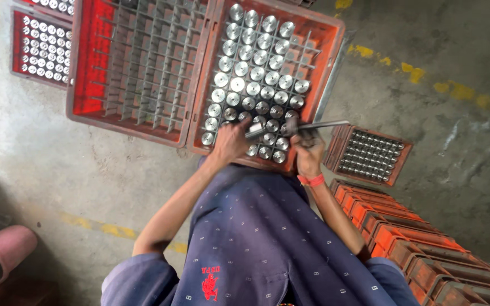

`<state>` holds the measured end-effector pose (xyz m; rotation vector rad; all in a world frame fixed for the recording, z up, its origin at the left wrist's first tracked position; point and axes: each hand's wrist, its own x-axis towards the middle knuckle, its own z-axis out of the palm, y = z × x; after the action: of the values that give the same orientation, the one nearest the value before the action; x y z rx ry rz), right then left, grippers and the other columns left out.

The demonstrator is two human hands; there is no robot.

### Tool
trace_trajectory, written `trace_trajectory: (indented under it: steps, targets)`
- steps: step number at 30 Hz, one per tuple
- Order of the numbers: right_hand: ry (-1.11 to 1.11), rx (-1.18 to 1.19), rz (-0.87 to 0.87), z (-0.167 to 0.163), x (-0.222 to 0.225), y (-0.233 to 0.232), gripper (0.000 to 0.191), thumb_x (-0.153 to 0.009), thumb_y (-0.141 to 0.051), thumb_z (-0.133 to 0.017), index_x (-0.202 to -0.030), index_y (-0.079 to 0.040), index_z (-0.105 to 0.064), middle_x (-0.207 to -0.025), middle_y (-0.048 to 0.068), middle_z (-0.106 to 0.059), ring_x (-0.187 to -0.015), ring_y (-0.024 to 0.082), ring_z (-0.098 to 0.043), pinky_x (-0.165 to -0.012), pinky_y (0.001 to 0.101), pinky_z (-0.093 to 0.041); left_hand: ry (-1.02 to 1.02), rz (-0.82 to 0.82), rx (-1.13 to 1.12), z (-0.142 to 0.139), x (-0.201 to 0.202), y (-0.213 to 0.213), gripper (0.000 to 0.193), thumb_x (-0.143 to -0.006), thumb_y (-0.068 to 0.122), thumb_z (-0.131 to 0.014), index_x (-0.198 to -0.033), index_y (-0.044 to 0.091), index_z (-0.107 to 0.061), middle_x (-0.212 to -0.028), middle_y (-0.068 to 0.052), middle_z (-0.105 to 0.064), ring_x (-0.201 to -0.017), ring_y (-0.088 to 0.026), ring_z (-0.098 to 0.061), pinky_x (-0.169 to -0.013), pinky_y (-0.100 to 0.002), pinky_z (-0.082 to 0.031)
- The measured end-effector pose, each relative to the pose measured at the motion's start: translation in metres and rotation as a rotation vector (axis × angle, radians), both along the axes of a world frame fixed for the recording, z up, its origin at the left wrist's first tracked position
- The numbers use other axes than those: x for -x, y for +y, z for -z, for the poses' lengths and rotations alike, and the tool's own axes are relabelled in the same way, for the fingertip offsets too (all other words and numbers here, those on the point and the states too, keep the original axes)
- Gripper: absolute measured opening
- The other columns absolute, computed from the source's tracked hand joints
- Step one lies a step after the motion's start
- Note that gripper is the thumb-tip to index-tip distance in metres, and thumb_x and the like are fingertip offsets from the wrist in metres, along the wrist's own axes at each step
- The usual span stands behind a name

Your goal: The person uses a T-shaped metal tool to pick up small cylindrical metal parts from a red crate and places them into a second red crate with a grid insert. The person repeats this action to fill the second crate, then moves the filled crate to a stack and retrieves another crate to continue the process.

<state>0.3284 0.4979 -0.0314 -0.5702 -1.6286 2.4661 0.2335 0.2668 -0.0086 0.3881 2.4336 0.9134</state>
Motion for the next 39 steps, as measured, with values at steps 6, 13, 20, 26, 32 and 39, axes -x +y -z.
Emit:
trace_trajectory:
  steps: [6, 13, 20, 26, 32, 39]
  targets:
    - [0.034, -0.046, 0.284, 0.010, 0.013, 0.037, 0.037, -0.092, 0.011, -0.072, -0.127, 0.006, -0.064, -0.088, -0.006, -0.052, -0.083, 0.005, -0.048, -0.079, 0.0193, -0.043, 0.324, 0.067, -0.282, 0.029, 0.089, 0.057, 0.059, -0.091, 0.023, -0.074, -0.145, 0.010, -0.053, -0.119, -0.018, -0.067, -0.086, -0.041, -0.069, -0.068, -0.049, -0.056]
    - [0.019, -0.067, 0.231, 0.007, 0.012, 0.020, 0.042, -0.091, 0.004, -0.072, -0.132, 0.005, -0.063, -0.092, -0.005, -0.057, -0.085, 0.008, -0.057, -0.082, 0.0243, -0.053, 0.566, 0.206, -0.436, 0.048, 0.114, 0.092, 0.056, -0.087, -0.005, -0.063, -0.140, 0.013, -0.059, -0.137, -0.020, -0.062, -0.104, -0.037, -0.070, -0.077, -0.041, -0.061]
    - [-0.094, -0.030, 0.213, 0.011, 0.010, 0.008, 0.045, -0.093, 0.009, -0.070, -0.137, 0.008, -0.062, -0.109, 0.005, -0.068, -0.097, 0.011, -0.064, -0.086, 0.0251, -0.052, 0.568, -0.096, -0.377, 0.040, 0.160, 0.004, 0.031, -0.091, -0.006, -0.067, -0.119, 0.007, -0.071, -0.109, -0.017, -0.073, -0.092, -0.036, -0.073, -0.076, -0.045, -0.059]
    - [-0.100, 0.035, 0.183, 0.027, 0.002, 0.014, 0.047, -0.092, 0.012, -0.072, -0.138, 0.010, -0.061, -0.100, -0.002, -0.061, -0.092, 0.005, -0.057, -0.080, 0.0199, -0.047, 0.727, -0.469, 0.149, 0.002, 0.254, -0.144, 0.062, -0.083, 0.018, -0.088, -0.136, 0.008, -0.056, -0.115, -0.018, -0.070, -0.094, -0.043, -0.070, -0.074, -0.050, -0.056]
    - [-0.197, -0.051, 0.162, 0.007, 0.010, 0.002, 0.045, -0.092, -0.001, -0.075, -0.134, 0.008, -0.060, -0.109, 0.002, -0.065, -0.102, 0.008, -0.060, -0.091, 0.0209, -0.046, 0.497, -0.486, 0.373, -0.007, 0.294, -0.183, 0.061, -0.088, 0.025, -0.086, -0.139, 0.012, -0.055, -0.105, -0.017, -0.070, -0.090, -0.042, -0.070, -0.071, -0.054, -0.053]
    - [-0.164, -0.068, 0.120, 0.005, 0.012, -0.015, 0.049, -0.098, -0.003, -0.081, -0.141, 0.011, -0.062, -0.116, 0.011, -0.066, -0.107, 0.014, -0.059, -0.097, 0.0265, -0.047, 0.619, -0.370, 0.370, -0.018, 0.307, -0.185, 0.037, -0.084, 0.018, -0.087, -0.110, 0.002, -0.067, -0.108, -0.016, -0.069, -0.088, -0.039, -0.069, -0.072, -0.050, -0.053]
